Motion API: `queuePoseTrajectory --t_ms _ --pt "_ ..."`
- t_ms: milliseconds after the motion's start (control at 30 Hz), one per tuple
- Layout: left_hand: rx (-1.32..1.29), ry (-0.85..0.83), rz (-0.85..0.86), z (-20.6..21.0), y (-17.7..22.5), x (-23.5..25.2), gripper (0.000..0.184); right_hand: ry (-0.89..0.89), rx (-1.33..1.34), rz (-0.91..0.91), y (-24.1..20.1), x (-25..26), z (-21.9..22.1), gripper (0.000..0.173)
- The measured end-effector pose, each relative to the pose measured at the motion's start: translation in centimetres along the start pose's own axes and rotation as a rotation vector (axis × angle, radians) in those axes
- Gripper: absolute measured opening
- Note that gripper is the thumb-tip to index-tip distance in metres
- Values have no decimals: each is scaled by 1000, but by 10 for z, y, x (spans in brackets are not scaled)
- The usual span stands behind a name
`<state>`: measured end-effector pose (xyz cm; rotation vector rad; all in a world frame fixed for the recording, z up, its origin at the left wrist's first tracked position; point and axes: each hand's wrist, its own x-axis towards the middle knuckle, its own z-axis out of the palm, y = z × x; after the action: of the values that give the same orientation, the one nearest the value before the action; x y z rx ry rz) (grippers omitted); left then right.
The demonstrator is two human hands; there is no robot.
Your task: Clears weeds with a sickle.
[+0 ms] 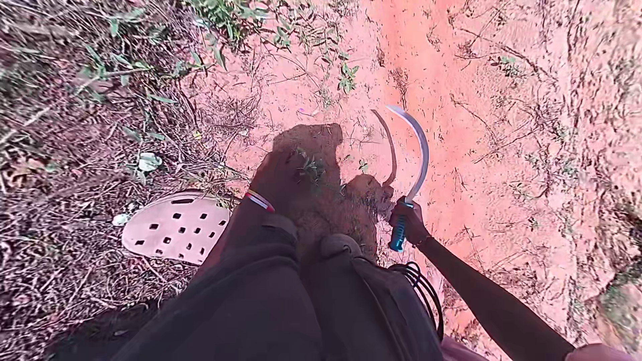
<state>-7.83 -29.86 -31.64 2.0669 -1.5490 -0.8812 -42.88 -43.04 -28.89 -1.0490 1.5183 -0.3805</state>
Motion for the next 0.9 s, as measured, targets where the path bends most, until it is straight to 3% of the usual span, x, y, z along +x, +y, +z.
queuePoseTrajectory --t_ms 67,133,233,300,367,500,600,733,833,900 --pt "-58 12 -92 0 -5 -6 23 194 171 -72 -15 37 45 18" --pt "-97 -14 -124 -3 -3 -5 23 219 189 -78 -28 68 87 15" --pt "-149 75 -51 5 -12 -12 18 17 -318 -92 -29 57 111 5" --pt "-149 135 -54 7 -12 -14 17 -17 -433 -65 -24 35 100 10" --pt "-146 185 -75 6 -11 -16 18 -45 -395 13 -15 10 79 4" --pt "-238 385 -109 11 -12 -20 19 -114 -320 206 3 -43 34 12" --pt "-275 309 -172 5 -10 -17 21 -105 -213 152 1 -32 32 13" --pt "-255 223 -177 2 -12 -18 27 -68 7 110 -34 22 78 16" --pt "-248 118 -200 -4 -9 -21 51 -127 -63 175 -48 42 100 12" --pt "-166 6 -194 -7 -3 -18 68 -123 -206 81 -35 36 98 15"
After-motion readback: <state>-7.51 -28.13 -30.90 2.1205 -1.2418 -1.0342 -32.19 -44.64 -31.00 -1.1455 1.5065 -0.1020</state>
